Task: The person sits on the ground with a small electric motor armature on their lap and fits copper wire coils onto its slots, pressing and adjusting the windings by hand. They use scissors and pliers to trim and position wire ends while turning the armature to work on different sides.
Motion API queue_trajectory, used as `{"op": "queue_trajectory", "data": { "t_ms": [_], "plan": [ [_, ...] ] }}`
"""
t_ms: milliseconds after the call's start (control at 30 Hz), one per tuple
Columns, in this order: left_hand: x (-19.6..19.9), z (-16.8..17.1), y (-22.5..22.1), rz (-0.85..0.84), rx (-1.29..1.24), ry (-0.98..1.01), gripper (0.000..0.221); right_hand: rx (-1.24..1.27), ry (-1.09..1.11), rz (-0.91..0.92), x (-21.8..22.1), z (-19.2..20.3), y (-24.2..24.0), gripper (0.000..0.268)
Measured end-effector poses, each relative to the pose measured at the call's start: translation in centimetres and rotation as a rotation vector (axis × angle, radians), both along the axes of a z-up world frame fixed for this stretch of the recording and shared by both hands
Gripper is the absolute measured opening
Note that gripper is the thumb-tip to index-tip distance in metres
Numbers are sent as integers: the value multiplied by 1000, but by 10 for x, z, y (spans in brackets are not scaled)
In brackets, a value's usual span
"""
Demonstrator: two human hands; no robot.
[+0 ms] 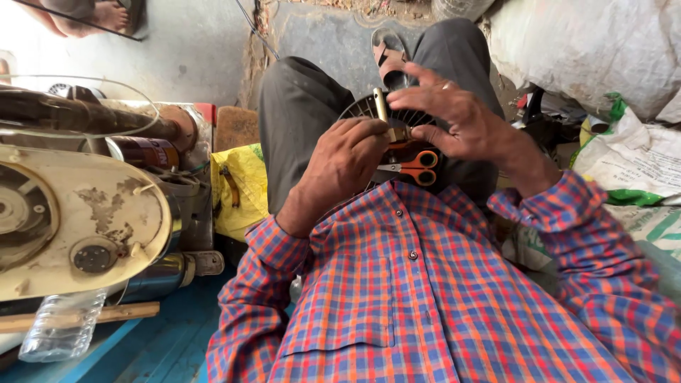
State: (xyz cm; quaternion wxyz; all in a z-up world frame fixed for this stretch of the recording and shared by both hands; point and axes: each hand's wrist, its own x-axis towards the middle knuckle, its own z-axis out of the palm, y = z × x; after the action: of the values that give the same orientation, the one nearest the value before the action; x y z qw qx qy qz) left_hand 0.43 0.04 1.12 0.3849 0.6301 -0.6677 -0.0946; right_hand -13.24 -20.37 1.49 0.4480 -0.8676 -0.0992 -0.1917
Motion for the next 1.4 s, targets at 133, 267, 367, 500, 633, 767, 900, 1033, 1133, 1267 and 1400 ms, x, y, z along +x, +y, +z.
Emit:
{"op": "queue_trajectory", "data": {
  "t_ms": [133, 267, 367, 500, 633, 767, 900, 1033, 1133, 1267, 1400],
  "plan": [
    [-4, -17, 2, 31, -87, 26, 13, -340, 46, 38, -4, -19, -17, 28],
    [6, -20, -13, 64, -83, 227, 12, -26, 528, -71, -5, -80, -45, 16],
    [18, -32, -46, 168, 39, 568, 13, -165, 400, -244, 13, -95, -36, 21],
    [45, -78, -71, 181, 612, 349, 26, -813, 192, -436, 20, -13, -4, 22],
    [62, -66, -40, -121, 565, 676, 7, -470, 254, -235, -31, -3, 48, 21],
    [13, -21, -13, 69, 160, 402, 15, -169, 397, -194, -58, 15, 38, 19],
    [-24, 3, -8, 58, -107, -229, 31, -282, 287, -357, -42, -34, -16, 13],
    [-18, -4, -28, 89, -169, -126, 30, -65, 284, -280, -7, -83, -36, 12],
    [-6, -30, -35, 444, -149, 828, 12, -154, 213, -370, 12, -47, -18, 45],
    [56, -75, -62, 30, 258, 480, 16, -490, -16, -180, 5, 3, 15, 8],
    [54, -59, -31, -94, 509, 553, 17, -595, 340, -60, -54, -7, 46, 3]
  ]
}}
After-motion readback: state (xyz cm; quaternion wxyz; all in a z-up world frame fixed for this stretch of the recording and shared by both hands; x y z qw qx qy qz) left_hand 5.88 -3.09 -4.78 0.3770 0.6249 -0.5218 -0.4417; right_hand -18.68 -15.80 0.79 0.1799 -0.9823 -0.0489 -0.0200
